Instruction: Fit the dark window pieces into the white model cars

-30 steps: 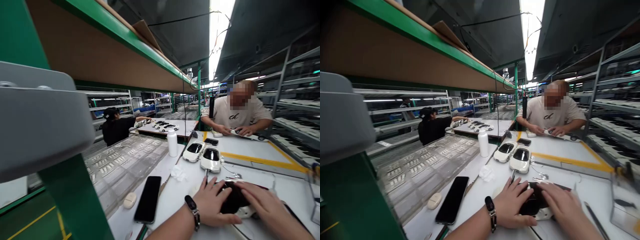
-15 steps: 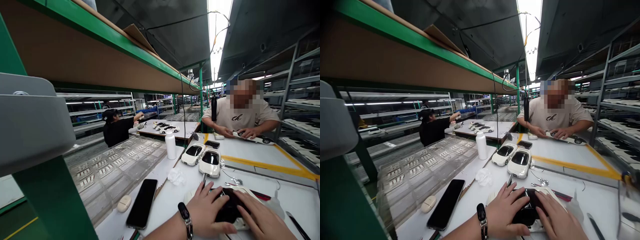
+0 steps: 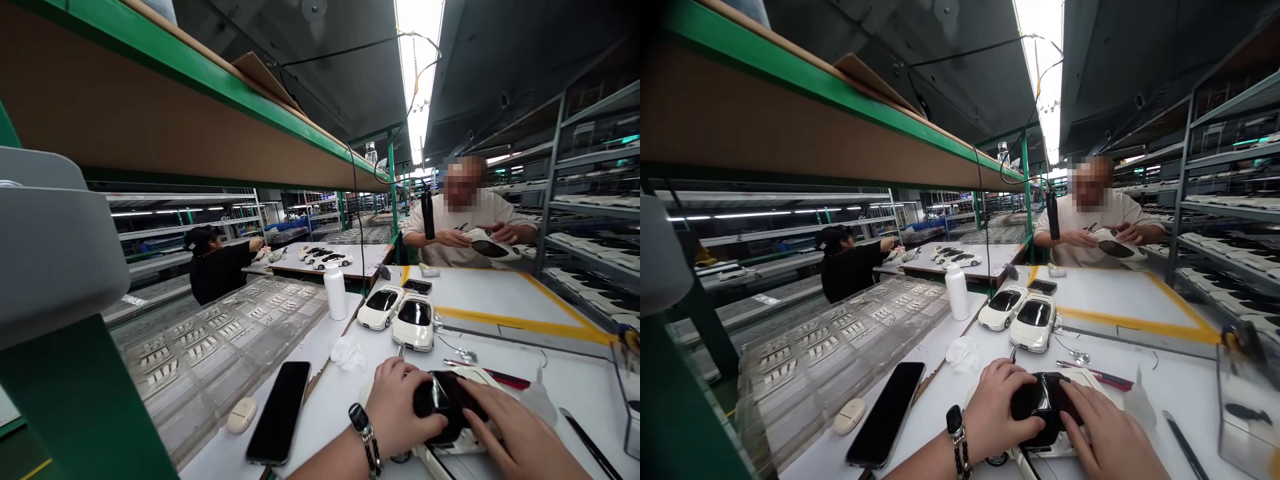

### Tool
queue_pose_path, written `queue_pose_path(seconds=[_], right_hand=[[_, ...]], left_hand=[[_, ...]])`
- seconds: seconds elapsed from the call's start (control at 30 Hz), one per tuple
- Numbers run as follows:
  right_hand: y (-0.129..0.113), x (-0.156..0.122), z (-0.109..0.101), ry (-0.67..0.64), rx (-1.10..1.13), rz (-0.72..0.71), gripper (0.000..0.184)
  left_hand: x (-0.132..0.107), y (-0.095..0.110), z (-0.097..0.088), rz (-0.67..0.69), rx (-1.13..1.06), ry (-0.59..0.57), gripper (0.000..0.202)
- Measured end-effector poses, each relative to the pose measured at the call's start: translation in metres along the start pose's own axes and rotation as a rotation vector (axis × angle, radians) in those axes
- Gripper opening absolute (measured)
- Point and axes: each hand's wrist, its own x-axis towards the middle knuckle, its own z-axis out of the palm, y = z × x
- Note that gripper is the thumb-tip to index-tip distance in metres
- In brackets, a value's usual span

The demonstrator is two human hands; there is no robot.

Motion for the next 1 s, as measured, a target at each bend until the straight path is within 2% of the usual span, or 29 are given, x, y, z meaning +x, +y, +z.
queue_pose_path(seconds=[0.2,0.43,0.57,0.7,1.0], right_hand=[[0.001,-0.003,0.002,0.028,0.042,-0.015,0.042],[0.010,-0.008,0.005,0.129,0.077,0.059,0.043],[0.009,-0.009,0.007,0.071,0.092,0.113,0.043],[0.008,-0.011,0.008,-0.033,0.099,0.154,0.045],[-0.003,-0.008,-0.006,-0.068,0.083,0.160,0.043]], left_hand=[[0.004,-0.002,-0.009,0.010,-0.048,-0.001,0.053],[0.003,-0.002,-0.016,0.063,-0.123,-0.084,0.051],[0.002,-0.004,-0.013,0.147,-0.133,-0.123,0.053],[0.002,-0.004,-0.011,0.169,-0.137,-0.143,0.049],[0.003,0.000,-0.013,0.274,-0.022,-0.111,0.048]])
